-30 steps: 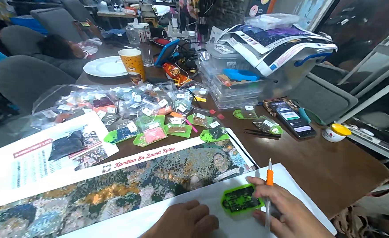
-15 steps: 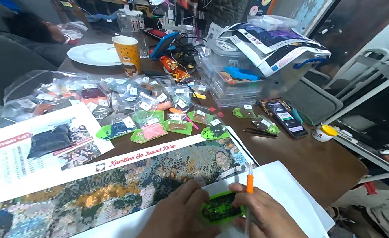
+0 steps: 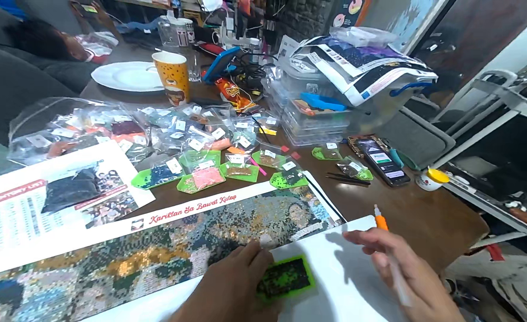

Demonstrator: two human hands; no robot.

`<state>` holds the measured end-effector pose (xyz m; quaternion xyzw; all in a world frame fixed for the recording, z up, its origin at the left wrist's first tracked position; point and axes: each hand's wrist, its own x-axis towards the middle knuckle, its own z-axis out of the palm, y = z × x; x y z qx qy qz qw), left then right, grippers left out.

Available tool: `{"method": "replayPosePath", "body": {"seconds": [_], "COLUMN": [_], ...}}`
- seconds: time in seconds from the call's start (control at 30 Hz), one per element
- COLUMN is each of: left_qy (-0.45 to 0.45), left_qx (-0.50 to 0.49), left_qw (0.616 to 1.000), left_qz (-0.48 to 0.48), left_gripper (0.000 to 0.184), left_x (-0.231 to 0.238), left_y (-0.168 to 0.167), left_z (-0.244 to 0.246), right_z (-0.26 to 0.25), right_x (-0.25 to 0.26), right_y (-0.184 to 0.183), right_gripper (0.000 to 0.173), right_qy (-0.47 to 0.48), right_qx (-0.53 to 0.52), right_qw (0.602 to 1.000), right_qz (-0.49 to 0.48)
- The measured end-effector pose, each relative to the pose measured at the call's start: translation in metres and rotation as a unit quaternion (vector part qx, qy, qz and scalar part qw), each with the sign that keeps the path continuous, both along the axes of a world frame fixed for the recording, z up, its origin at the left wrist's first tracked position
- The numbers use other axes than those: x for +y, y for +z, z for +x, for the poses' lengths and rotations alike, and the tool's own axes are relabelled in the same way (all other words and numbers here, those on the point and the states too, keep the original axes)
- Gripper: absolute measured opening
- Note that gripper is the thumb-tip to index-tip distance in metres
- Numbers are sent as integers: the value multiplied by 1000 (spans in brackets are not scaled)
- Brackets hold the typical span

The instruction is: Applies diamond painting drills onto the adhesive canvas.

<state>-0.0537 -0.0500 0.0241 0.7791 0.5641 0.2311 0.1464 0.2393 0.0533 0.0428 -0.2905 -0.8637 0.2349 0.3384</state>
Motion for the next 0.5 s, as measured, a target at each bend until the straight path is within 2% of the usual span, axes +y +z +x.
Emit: {"method": "replayPosePath", "body": {"seconds": [0.17,0.33,0.43,0.5], "left_qy": [11,-2,-7,-5], "left_qx": [-4,-2,-6,-16], "left_qw": [999,998,999,999], "left_qz": [35,59,39,33], "left_gripper": [48,62,62,56], "left_x": [2,5,6,6], "left_y": [-7,-12,-11,-11], "left_z": [0,-2,-4,-5], "right_z": [0,-41,-72,-87], "right_x": [16,32,37,36], "right_y": [32,73,78,71], "right_gripper": [41,43,39,31], "right_qy": [77,156,179,182], "right_qx": [177,214,243,257], "right_qw": [979,959,928,886], "right_qz": [-63,-104,-220,-339]}}
